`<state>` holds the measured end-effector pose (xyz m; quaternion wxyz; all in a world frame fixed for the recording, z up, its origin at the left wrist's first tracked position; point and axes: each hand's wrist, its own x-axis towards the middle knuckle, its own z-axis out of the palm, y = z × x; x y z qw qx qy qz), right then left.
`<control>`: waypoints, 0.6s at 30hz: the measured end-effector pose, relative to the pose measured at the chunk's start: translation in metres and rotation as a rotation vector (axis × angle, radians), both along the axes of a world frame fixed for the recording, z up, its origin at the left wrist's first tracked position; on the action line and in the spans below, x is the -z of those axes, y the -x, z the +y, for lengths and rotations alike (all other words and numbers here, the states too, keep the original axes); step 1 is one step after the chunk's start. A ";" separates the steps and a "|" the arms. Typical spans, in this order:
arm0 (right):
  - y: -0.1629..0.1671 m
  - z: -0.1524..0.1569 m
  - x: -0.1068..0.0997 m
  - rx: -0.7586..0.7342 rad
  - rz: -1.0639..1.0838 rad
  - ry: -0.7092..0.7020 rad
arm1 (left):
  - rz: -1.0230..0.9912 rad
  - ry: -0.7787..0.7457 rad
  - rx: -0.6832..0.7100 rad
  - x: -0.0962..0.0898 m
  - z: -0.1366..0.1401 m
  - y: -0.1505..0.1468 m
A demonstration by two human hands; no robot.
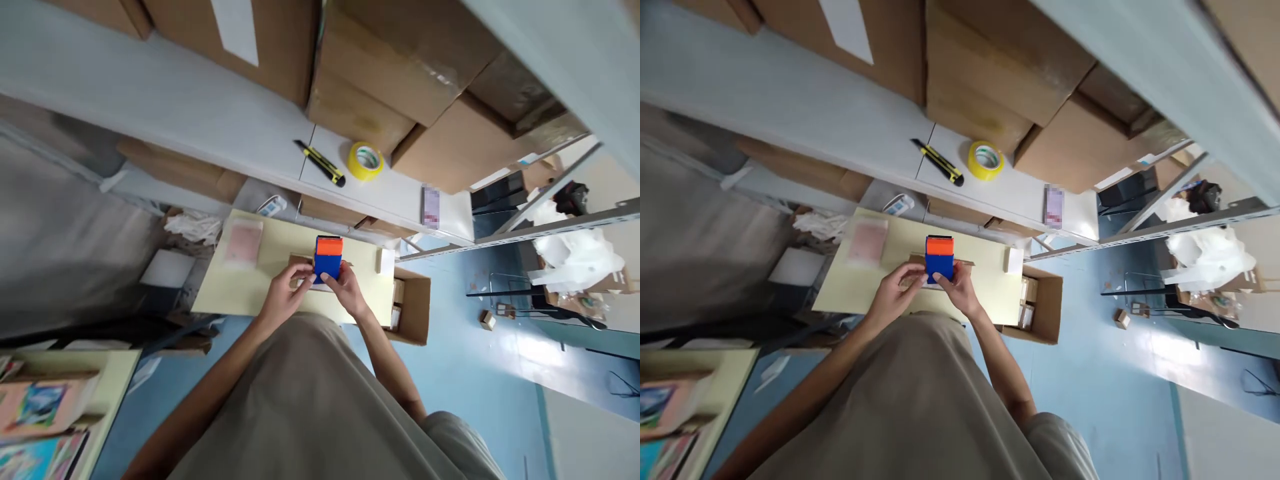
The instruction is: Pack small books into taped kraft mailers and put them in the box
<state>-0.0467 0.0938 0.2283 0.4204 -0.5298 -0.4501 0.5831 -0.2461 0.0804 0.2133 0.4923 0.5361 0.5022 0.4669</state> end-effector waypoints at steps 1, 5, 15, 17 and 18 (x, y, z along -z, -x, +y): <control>0.006 -0.005 0.000 -0.015 0.002 0.007 | -0.002 0.010 -0.007 -0.001 -0.003 0.002; 0.022 -0.014 -0.003 -0.030 -0.030 0.034 | -0.006 0.028 -0.019 -0.002 -0.013 0.012; 0.043 -0.028 -0.002 0.010 -0.207 0.065 | -0.108 0.122 0.140 0.017 -0.011 0.044; 0.050 -0.031 -0.002 0.037 -0.257 0.058 | -0.141 0.136 0.152 0.021 -0.011 0.048; 0.054 -0.032 -0.002 0.051 -0.278 0.049 | -0.159 0.138 0.152 0.022 -0.011 0.050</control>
